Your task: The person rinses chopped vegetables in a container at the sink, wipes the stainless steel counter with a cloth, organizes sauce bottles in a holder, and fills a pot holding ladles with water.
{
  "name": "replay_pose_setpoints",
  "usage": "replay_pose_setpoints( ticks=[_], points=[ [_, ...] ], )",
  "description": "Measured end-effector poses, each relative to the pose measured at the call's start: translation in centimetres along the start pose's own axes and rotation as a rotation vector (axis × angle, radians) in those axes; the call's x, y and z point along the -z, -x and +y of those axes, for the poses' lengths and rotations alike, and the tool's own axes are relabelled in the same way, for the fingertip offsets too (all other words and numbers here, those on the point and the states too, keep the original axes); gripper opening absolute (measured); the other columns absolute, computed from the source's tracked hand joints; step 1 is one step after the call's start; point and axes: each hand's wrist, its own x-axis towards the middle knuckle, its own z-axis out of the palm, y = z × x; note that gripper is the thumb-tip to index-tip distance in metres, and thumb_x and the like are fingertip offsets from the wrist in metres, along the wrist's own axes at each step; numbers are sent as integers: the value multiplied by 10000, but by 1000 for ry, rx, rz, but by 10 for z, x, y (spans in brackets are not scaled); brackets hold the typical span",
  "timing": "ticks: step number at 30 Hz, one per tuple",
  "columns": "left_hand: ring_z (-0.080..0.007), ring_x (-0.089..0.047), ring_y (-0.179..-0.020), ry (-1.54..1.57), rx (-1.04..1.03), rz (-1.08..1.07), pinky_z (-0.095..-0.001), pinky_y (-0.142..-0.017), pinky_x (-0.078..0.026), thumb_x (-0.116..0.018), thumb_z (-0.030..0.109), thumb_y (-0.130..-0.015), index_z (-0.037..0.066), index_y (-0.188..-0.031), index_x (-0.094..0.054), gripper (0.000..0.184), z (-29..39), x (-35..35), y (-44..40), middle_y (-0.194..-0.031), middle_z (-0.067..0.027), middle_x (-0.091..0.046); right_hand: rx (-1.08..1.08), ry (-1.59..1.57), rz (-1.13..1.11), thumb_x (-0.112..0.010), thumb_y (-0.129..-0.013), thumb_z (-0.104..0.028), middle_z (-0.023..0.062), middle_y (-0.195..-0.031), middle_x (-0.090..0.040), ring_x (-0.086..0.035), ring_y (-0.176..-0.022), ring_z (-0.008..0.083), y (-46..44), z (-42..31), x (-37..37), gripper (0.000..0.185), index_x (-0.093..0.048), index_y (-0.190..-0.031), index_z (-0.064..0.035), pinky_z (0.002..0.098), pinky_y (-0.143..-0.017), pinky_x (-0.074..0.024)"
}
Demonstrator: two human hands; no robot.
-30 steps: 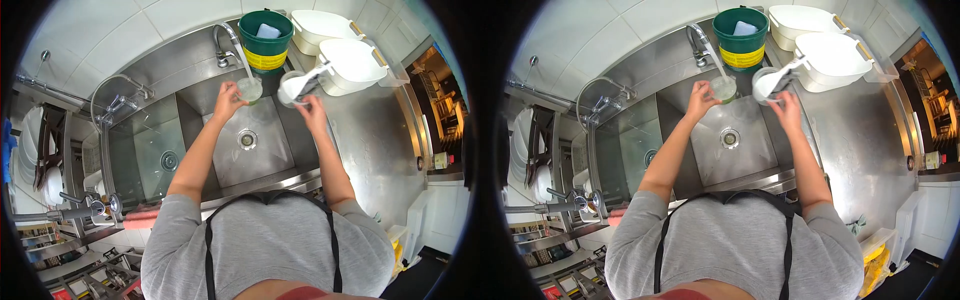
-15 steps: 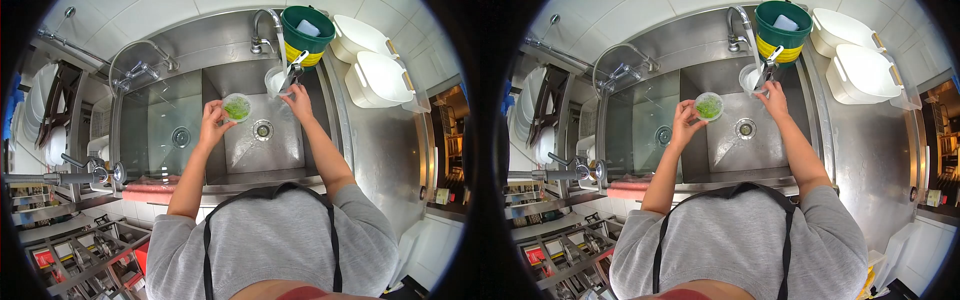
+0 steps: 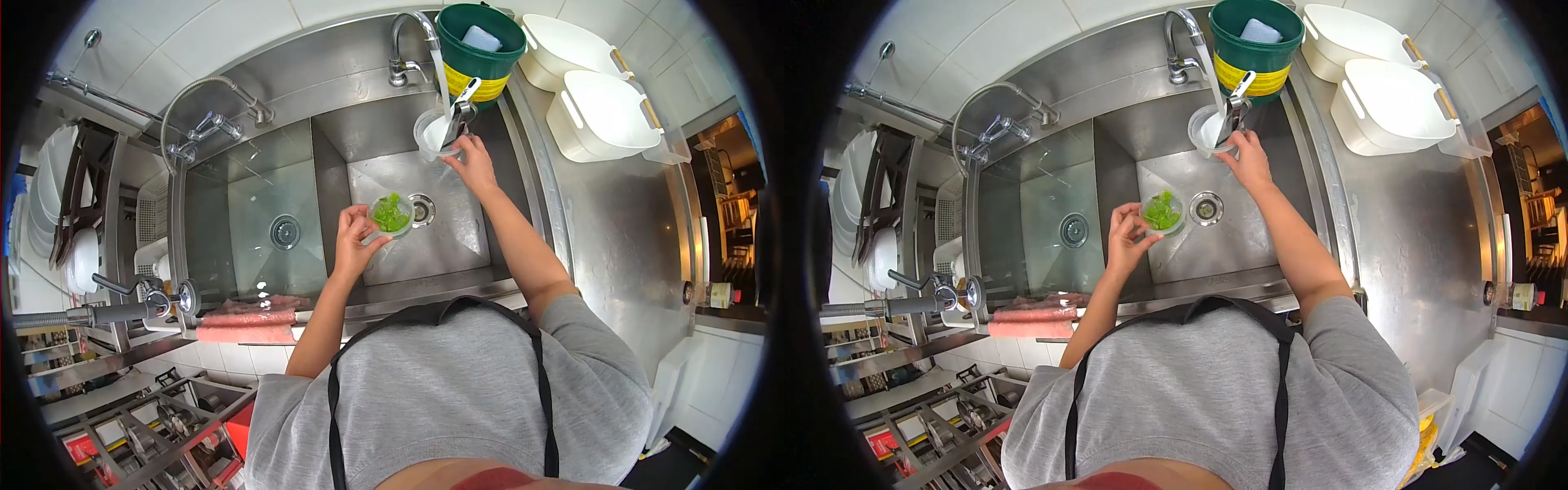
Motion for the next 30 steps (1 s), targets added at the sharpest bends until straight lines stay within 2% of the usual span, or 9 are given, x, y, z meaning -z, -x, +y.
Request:
replay_pose_setpoints(
  ticks=[5, 15, 21, 30],
  points=[
    [-204, -456, -1154, 33, 94, -22, -324, -869, -534, -795, -8, -639, 47, -825, -552, 310, -4, -4, 16, -1207, -69, -384, -39, 24, -18, -758, -716, -290, 125, -1055, -521, -555, -944, 334, 4, 6, -10, 355, -535, -917, -99, 417, -790, -469],
    [-181, -465, -1110, 14, 94, 1, -293, -835, -534, -804, 8, -638, 42, -812, -555, 306, -5, 0, 21, -1206, -68, -385, -154, 19, -75, -756, -722, -262, 142, -1107, -502, -534, -1030, 350, 7, 19, -29, 346, -540, -931, -90, 420, -856, -456],
    [-165, -469, -1088, 0, 87, 17, -271, -822, -529, -805, 2, -635, 33, -801, -551, 306, -5, -2, 20, -1196, -67, -389, -141, 39, -52, -756, -723, -263, 147, -1100, -504, -539, -1018, 356, 8, 20, -31, 346, -543, -933, -90, 426, -850, -458],
    [-133, -471, -1006, 40, 110, 10, -239, -734, -511, -805, -1, -632, 29, -796, -544, 309, -9, -5, 21, -1194, -60, -391, -129, -6, -24, -756, -723, -257, 145, -1065, -512, -547, -991, 358, 9, 18, -32, 335, -543, -924, -96, 432, -822, -464]
  ],
)
